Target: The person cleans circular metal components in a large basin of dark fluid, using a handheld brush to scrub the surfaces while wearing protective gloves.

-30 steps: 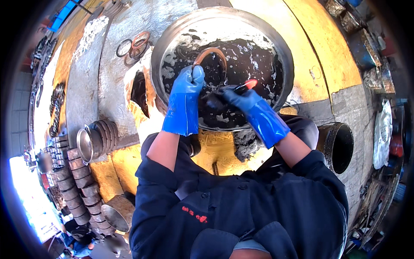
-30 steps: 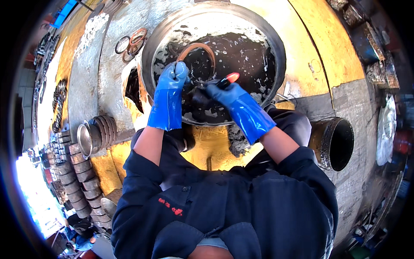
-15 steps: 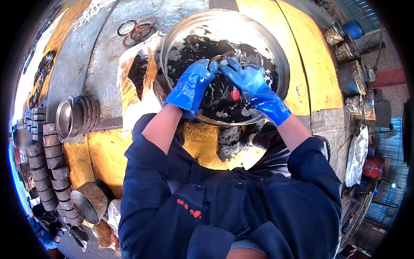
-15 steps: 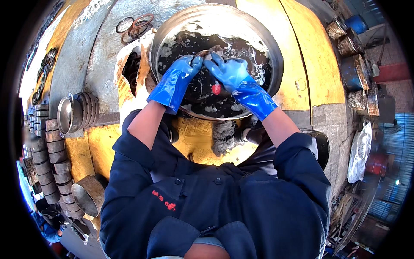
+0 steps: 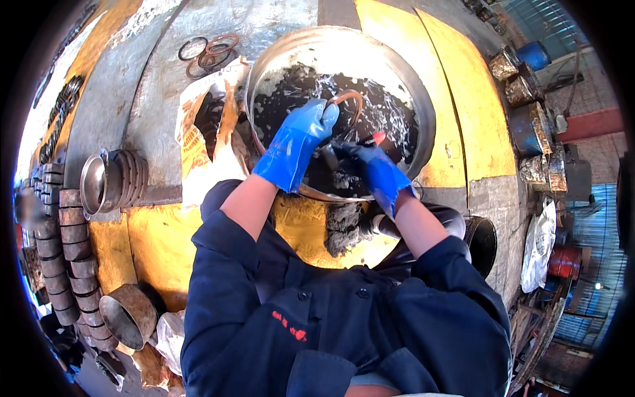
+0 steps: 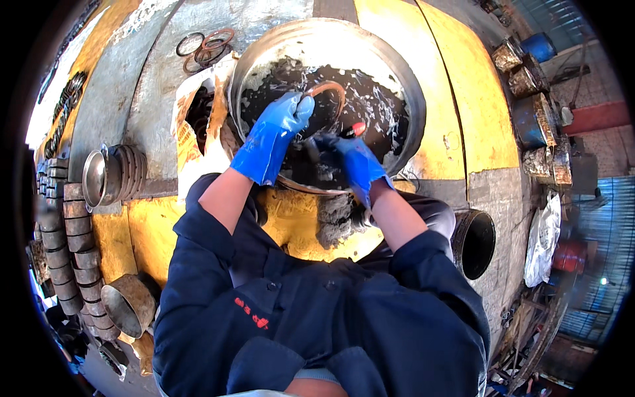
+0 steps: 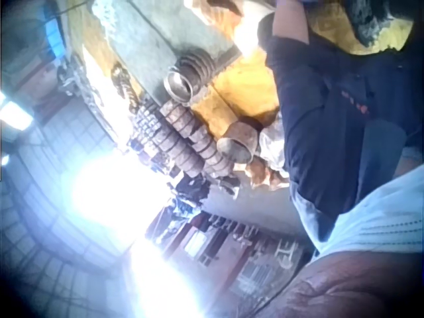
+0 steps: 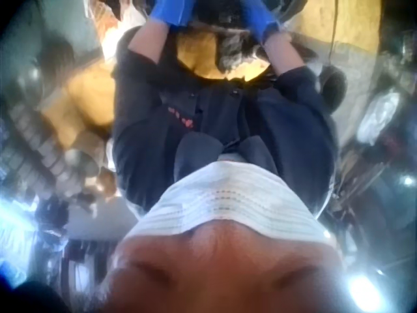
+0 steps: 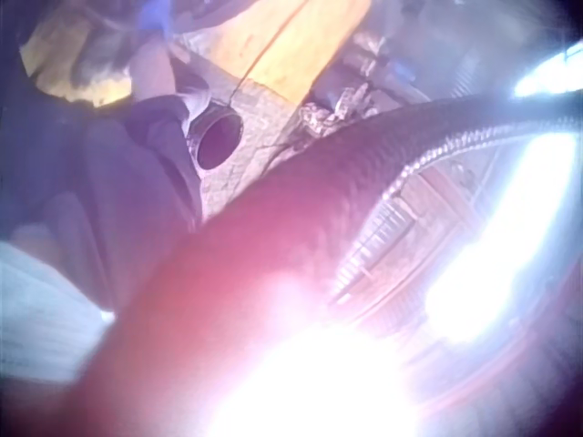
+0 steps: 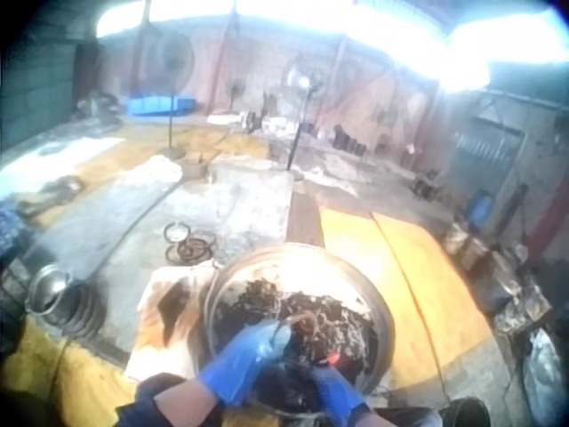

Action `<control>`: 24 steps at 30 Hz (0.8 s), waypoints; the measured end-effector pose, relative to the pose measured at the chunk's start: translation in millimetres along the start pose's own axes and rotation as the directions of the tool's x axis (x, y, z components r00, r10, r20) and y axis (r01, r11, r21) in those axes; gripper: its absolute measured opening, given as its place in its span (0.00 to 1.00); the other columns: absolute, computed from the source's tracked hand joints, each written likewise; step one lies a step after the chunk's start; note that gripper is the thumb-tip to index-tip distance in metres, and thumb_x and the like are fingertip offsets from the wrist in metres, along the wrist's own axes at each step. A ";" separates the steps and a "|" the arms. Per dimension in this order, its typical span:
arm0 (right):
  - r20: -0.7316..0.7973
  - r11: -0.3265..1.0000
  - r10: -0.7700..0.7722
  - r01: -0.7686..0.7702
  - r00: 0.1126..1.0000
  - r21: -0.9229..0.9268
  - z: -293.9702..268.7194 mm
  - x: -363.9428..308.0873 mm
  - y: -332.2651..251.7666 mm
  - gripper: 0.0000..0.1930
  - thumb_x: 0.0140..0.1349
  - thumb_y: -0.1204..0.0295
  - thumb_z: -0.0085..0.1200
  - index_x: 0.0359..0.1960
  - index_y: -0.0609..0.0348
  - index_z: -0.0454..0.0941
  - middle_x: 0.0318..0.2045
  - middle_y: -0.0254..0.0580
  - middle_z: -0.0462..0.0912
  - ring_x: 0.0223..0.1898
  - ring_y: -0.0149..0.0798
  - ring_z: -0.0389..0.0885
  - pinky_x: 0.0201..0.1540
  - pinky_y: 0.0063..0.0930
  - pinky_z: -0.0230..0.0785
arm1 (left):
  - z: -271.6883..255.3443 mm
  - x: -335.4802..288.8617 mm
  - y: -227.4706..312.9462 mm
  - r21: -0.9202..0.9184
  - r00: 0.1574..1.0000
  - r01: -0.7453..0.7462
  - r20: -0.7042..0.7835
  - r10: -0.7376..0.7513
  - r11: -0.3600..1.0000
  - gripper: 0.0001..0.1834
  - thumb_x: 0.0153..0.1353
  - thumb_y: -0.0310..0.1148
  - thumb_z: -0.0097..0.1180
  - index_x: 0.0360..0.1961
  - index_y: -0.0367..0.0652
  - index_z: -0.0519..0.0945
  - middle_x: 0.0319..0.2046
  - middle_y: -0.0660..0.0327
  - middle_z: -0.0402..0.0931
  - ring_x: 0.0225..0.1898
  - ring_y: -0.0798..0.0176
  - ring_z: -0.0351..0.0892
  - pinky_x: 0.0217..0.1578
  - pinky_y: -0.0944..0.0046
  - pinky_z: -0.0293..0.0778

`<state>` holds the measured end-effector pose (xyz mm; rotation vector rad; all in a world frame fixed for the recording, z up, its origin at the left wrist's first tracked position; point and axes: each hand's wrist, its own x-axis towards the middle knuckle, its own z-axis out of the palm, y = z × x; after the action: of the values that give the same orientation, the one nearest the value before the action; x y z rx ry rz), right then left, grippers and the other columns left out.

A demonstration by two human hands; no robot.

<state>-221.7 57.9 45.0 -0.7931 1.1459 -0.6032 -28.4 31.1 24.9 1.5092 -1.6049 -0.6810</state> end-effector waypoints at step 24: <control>0.053 0.999 0.028 -0.029 0.998 0.021 -38.9 30.3 34.2 0.17 0.64 0.61 0.58 0.49 0.58 0.80 0.40 0.39 0.84 0.37 0.35 0.83 0.39 0.30 0.76 | -0.3 4.1 6.2 0.029 0.994 -0.019 0.108 0.016 0.999 0.21 0.67 0.49 0.52 0.42 0.41 0.79 0.35 0.48 0.79 0.36 0.46 0.80 0.38 0.57 0.75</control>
<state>-248.5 45.7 -7.3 -0.7685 1.0986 -0.5671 -31.3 27.9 31.0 1.5007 -1.7136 -0.7425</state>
